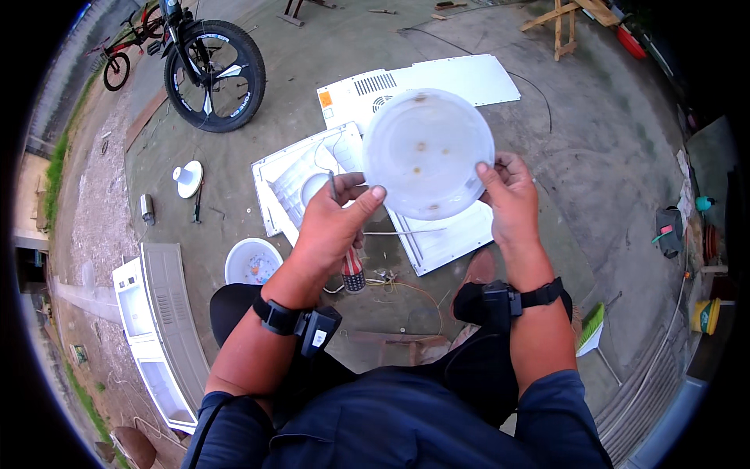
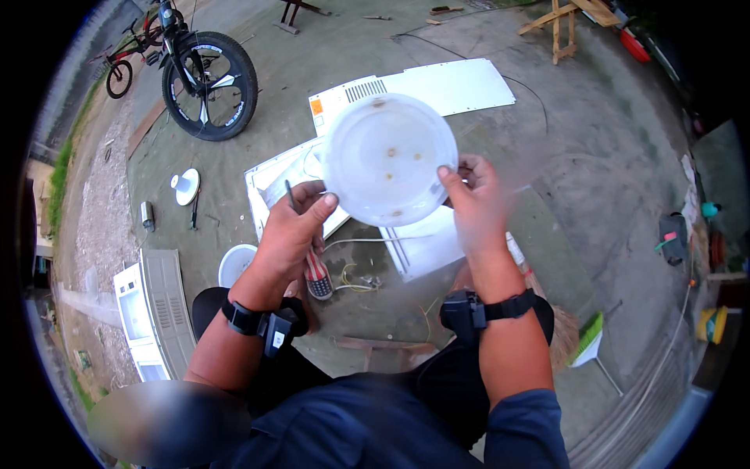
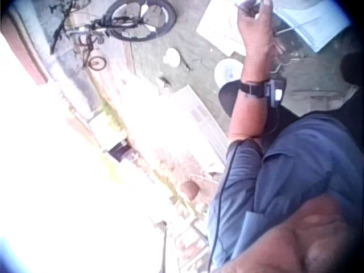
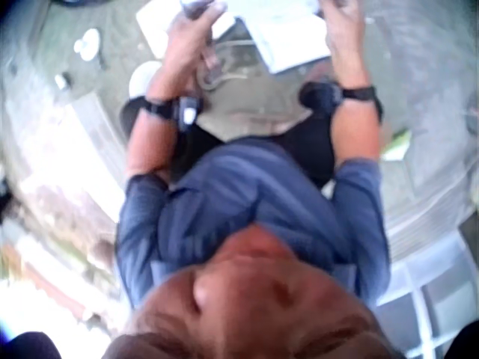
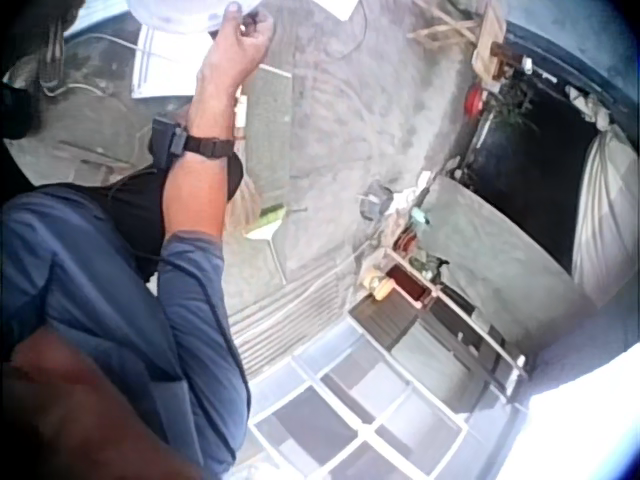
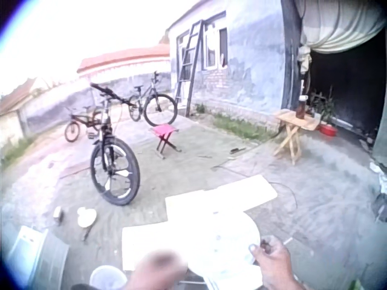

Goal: The person disassembles a white plastic ventilator unit by using a screwdriver to remove screws and prying apart internal components.

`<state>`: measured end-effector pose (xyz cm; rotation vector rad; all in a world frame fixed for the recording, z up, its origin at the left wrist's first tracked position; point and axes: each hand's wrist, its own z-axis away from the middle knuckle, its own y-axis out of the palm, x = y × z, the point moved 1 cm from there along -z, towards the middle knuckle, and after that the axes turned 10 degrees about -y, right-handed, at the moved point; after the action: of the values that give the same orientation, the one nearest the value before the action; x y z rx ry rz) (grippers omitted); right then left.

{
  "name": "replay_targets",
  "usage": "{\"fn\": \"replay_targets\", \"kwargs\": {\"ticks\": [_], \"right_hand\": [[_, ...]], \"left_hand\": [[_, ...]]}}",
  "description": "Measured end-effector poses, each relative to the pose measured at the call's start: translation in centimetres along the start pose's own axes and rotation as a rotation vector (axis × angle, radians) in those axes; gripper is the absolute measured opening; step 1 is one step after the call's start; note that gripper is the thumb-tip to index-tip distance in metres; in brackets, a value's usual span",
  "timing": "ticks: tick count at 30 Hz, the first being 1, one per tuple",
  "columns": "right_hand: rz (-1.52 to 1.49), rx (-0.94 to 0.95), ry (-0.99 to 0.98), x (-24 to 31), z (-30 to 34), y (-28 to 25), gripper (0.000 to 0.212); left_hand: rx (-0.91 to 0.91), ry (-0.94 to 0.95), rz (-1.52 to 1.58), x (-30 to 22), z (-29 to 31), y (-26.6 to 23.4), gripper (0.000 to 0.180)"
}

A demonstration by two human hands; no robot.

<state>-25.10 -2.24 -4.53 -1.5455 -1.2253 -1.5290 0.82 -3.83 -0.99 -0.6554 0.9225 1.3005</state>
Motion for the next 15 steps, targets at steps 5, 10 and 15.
{"fn": "replay_targets", "kwargs": {"ticks": [5, 10, 15], "right_hand": [[-0.064, 0.064, 0.004, 0.3, 0.1, 0.7, 0.028], [-0.07, 0.127, -0.063, -0.1, -0.3, 0.3, 0.027], [-0.234, 0.194, -0.014, 0.9, -0.3, 0.9, 0.033]], "left_hand": [[0.068, -0.058, 0.001, 0.6, -1.3, 1.2, 0.041], [-0.034, -0.069, -0.072, -0.1, -1.6, 1.5, 0.031], [-0.052, -0.037, -0.016, -0.4, -1.2, 0.4, 0.03]]}}
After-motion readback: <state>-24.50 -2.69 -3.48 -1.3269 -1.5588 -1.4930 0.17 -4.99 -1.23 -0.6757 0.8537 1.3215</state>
